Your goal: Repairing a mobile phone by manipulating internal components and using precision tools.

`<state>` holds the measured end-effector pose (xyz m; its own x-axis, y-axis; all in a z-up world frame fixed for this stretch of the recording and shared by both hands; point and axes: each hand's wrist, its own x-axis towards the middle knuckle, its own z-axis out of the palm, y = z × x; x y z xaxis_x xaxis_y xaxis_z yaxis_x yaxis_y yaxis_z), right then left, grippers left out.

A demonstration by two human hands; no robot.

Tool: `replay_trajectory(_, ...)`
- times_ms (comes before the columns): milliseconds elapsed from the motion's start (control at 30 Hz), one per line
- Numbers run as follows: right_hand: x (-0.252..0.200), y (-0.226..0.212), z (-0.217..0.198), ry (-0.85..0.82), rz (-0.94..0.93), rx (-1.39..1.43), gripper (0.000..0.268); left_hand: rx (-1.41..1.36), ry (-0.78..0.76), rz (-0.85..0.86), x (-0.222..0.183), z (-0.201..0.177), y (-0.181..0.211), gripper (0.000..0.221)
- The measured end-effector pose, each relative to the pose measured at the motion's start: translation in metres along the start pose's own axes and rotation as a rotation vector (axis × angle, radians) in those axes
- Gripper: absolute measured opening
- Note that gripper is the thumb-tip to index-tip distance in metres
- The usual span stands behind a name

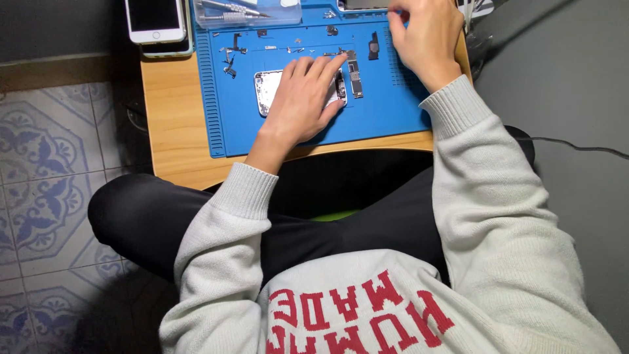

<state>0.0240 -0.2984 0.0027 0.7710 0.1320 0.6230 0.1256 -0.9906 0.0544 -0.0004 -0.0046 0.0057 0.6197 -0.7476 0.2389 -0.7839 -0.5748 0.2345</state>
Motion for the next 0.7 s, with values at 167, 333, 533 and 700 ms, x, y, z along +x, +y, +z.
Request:
replay_trajectory(167, -0.037, 0.022, 0.002, -0.272, 0.026, -0.243, 0.012, -0.058, 0.016, -0.006, -0.007, -0.008, -0.006, 0.066)
replay_trajectory(333, -0.043, 0.024, 0.014, -0.326, 0.081, -0.113, 0.015, -0.09, 0.144, -0.01, -0.02, -0.045, -0.019, 0.039)
replay_trajectory(533, -0.031, 0.011, -0.034, -0.33, 0.33, 0.533, 0.054, -0.123, 0.269, -0.009, -0.031, -0.072, -0.024, 0.026)
replay_trajectory(700, -0.027, -0.019, -0.054, -0.13, 0.425, 1.356, 0.019, -0.1, 0.268, 0.0, -0.03, -0.066, -0.024, 0.024)
